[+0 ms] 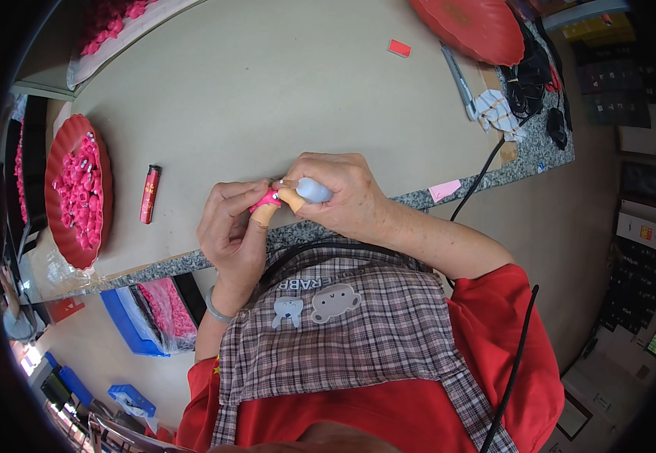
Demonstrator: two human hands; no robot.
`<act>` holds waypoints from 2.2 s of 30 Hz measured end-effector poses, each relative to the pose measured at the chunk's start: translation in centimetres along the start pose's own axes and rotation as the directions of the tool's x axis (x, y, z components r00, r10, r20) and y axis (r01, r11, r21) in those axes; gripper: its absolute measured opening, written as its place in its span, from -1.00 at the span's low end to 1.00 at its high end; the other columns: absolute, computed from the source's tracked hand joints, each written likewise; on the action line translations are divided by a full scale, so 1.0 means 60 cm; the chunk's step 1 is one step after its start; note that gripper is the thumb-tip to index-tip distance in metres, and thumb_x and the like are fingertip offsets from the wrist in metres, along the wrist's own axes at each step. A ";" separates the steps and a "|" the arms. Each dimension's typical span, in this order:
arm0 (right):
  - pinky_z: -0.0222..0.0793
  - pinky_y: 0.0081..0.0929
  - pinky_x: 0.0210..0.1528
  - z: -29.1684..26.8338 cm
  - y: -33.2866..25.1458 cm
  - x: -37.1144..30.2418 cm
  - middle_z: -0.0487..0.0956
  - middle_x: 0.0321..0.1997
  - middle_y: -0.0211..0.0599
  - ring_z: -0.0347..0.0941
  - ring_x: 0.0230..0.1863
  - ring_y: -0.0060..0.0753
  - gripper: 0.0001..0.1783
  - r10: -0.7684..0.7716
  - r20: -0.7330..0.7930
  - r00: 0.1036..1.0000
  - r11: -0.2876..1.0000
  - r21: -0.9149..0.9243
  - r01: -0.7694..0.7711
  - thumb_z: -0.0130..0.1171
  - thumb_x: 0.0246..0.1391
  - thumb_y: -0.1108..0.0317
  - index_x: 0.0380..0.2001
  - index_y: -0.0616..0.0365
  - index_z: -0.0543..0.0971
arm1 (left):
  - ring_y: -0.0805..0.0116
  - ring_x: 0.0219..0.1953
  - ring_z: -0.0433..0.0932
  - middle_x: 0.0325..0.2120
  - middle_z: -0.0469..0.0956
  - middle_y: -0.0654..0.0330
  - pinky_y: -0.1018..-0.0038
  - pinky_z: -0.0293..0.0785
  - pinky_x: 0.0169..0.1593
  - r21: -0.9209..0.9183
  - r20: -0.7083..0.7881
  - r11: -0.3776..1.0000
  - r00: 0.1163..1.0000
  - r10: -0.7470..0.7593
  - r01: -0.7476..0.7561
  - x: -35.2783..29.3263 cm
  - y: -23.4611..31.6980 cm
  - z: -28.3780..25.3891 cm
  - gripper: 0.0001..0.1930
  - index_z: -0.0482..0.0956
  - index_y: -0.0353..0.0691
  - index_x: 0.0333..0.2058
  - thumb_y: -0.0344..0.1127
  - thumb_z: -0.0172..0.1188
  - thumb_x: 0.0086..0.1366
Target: The person assembles small figurines by retrieving parts from a tray, applying adhesive using a glue bottle, attaching the components together by hand, and placing the finished pieces into a plate.
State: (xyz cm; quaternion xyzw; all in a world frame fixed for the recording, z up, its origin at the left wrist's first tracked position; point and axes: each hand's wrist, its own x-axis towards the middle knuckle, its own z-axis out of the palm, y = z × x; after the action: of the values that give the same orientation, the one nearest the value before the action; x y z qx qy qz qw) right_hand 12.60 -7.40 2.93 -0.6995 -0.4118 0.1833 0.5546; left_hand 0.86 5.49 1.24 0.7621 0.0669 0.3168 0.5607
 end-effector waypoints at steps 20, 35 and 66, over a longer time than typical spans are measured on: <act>0.47 -0.54 -0.45 0.000 -0.026 0.011 0.57 -0.44 -0.34 0.55 -0.42 -0.40 -0.72 -0.292 -0.041 0.956 0.937 -0.212 0.277 0.35 -0.24 0.55 -0.36 0.15 0.57 | 0.26 -0.10 0.47 -0.11 0.41 -0.01 0.42 0.50 -0.08 -0.496 0.047 0.856 0.988 -0.144 0.148 0.011 -0.006 -0.009 -0.78 0.51 -0.39 -0.20 -0.58 0.17 0.14; 0.43 -0.52 -0.42 0.005 -0.038 0.013 0.54 -0.42 -0.34 0.53 -0.41 -0.41 -0.75 -0.204 -0.067 0.977 0.975 -0.105 0.196 0.35 -0.18 0.51 -0.35 0.13 0.55 | 0.17 0.02 0.46 -0.02 0.41 -0.11 0.29 0.35 0.12 -0.765 0.161 0.580 0.955 -0.249 0.280 0.013 -0.016 -0.016 -0.70 0.46 -0.38 -0.11 -0.47 0.19 0.16; 0.38 -0.55 -0.38 0.011 -0.040 0.009 0.41 -0.39 -0.39 0.42 -0.40 -0.48 -0.61 -0.104 -0.095 0.990 0.991 -0.095 0.095 0.33 -0.22 0.51 -0.20 0.09 0.58 | 0.20 0.06 0.43 0.07 0.35 -0.13 0.35 0.40 0.11 -0.737 0.145 0.609 0.949 -0.280 0.292 0.012 -0.008 -0.005 -0.60 0.46 -0.38 -0.01 -0.40 0.23 0.18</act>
State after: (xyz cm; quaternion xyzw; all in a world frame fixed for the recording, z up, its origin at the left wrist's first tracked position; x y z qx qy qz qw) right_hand 11.58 -6.46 5.07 -0.7107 -0.4257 0.1014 0.5508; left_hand 1.38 6.25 1.18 0.4440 0.0469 0.2167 0.8682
